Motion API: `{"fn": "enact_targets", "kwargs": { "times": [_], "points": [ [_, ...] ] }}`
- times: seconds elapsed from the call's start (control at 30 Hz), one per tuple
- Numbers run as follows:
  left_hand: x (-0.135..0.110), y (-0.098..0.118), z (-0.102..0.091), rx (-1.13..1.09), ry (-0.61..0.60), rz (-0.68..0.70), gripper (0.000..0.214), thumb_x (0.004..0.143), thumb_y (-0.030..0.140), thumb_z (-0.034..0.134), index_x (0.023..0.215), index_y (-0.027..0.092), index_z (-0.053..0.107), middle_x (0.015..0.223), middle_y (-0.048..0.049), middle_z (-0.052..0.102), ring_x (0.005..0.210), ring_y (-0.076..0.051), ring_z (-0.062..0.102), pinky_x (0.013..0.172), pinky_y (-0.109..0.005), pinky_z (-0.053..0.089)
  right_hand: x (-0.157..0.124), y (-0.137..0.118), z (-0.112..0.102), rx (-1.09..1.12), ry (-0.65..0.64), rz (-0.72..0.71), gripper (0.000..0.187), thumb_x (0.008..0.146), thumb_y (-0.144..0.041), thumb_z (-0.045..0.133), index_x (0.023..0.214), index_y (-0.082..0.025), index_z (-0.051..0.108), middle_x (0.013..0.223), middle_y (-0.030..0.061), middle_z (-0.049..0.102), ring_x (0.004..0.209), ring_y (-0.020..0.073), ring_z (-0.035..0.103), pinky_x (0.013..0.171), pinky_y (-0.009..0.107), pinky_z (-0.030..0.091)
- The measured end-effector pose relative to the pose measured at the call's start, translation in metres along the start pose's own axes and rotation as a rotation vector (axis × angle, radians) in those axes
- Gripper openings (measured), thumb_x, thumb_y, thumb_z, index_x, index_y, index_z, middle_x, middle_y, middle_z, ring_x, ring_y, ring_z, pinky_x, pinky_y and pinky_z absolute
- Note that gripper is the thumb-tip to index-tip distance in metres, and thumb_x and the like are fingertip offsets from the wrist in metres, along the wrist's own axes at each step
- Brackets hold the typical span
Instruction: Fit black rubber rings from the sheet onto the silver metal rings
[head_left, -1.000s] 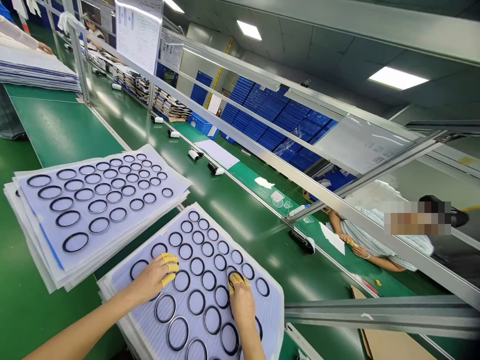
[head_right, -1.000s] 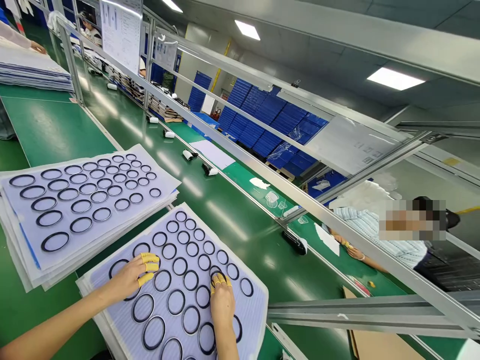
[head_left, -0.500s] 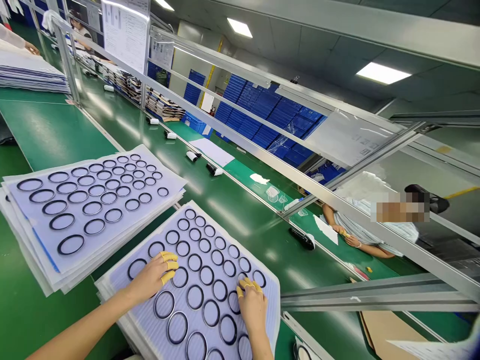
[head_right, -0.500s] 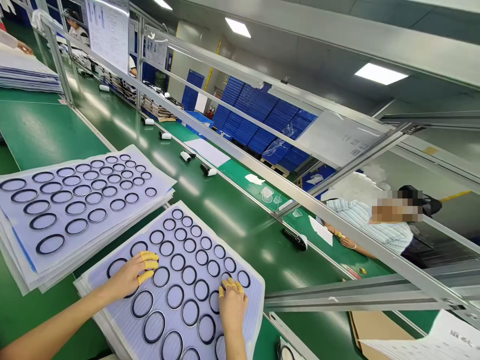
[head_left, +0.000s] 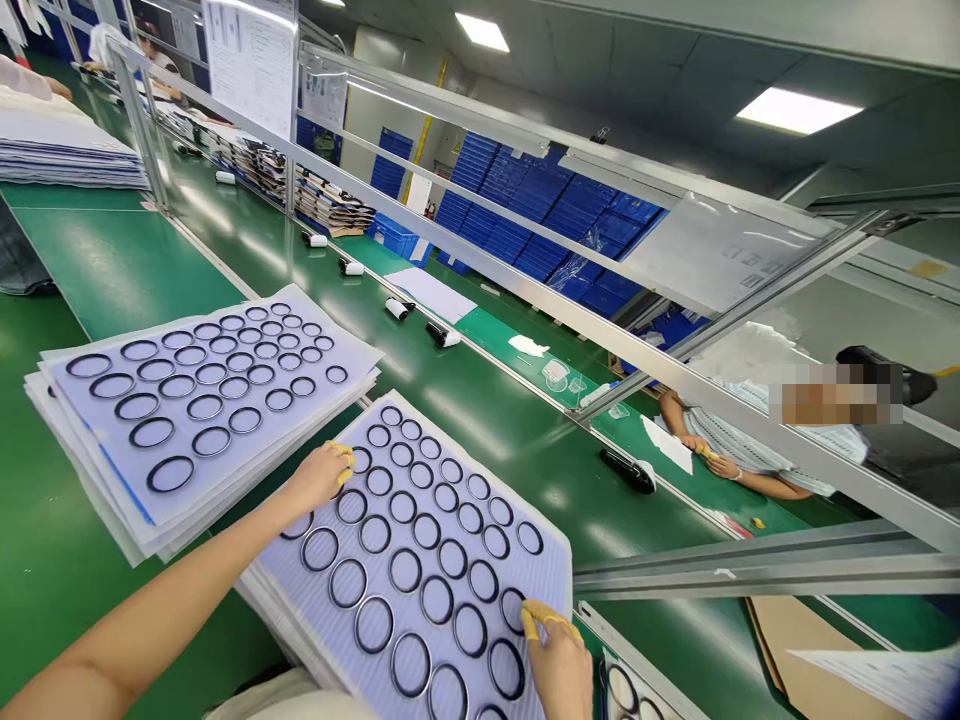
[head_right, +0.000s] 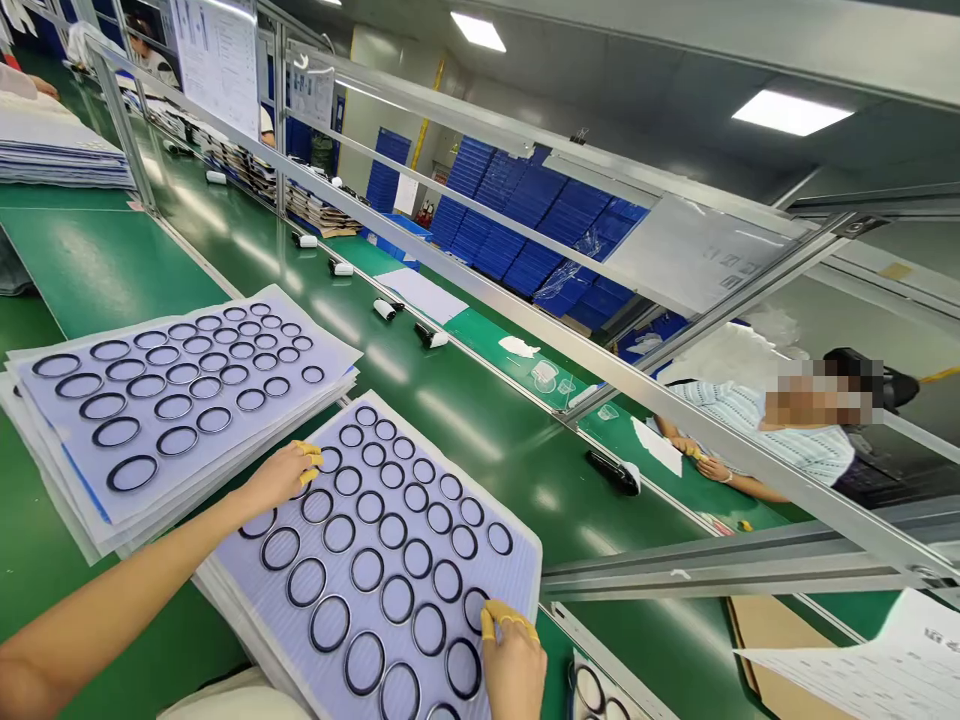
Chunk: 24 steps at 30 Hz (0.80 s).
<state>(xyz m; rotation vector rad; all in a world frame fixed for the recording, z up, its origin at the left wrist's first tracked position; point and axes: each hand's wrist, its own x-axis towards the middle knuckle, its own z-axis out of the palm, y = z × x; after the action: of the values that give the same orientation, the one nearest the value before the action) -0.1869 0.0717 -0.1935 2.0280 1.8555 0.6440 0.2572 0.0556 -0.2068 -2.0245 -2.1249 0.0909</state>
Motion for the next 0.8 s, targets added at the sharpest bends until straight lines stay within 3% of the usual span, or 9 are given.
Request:
{"fn": "enact_targets", "kwargs": {
  "times": [0.2, 0.47, 0.63, 0.8],
  "points": [
    [0.025, 0.008, 0.002, 0.09, -0.145, -0.055, 0.025, 0.092, 0.032, 0.058, 0.11, 0.015, 0.061, 0.115, -0.0086, 0.062, 0.103, -0.022, 0.06, 0.09, -0.045, 0.05, -0.016, -0.002, 0.003, 0.022, -0.049, 0.026, 0.024, 0.076, -0.035, 0.054, 0.078, -0.022, 0.074, 0.093, 0.0103, 0.075, 0.089, 0.032, 0.069, 0.077, 0.041, 0.052],
    [0.031, 0.021, 0.001, 0.032, -0.124, -0.129, 0.029, 0.092, 0.032, 0.058, 0.116, 0.015, 0.059, 0.12, -0.0101, 0.059, 0.105, -0.023, 0.06, 0.089, -0.044, 0.051, -0.011, -0.024, -0.009, 0.221, -0.029, 0.122, 0.019, 0.065, -0.04, 0.052, 0.063, -0.023, 0.061, 0.078, 0.0125, 0.068, 0.081, 0.0353, 0.063, 0.073, 0.045, 0.044],
    [0.02, 0.037, -0.014, -0.203, -0.025, -0.163, 0.017, 0.093, 0.027, 0.054, 0.103, 0.014, 0.06, 0.104, -0.0086, 0.065, 0.099, -0.022, 0.062, 0.089, -0.043, 0.049, -0.021, -0.047, -0.034, 0.537, 0.03, 0.278, 0.036, 0.069, -0.056, 0.052, 0.071, -0.021, 0.06, 0.081, 0.0162, 0.068, 0.083, 0.0368, 0.062, 0.073, 0.047, 0.045],
    [-0.016, 0.084, -0.019, -0.561, -0.034, -0.127, 0.016, 0.092, 0.028, 0.046, 0.104, 0.019, 0.05, 0.086, -0.0043, 0.07, 0.085, -0.019, 0.067, 0.08, -0.035, 0.052, -0.061, -0.097, -0.072, 1.027, -0.043, 0.282, 0.042, 0.085, -0.062, 0.047, 0.084, -0.023, 0.063, 0.079, 0.0046, 0.069, 0.068, 0.0202, 0.062, 0.064, 0.031, 0.051]
  ]
}}
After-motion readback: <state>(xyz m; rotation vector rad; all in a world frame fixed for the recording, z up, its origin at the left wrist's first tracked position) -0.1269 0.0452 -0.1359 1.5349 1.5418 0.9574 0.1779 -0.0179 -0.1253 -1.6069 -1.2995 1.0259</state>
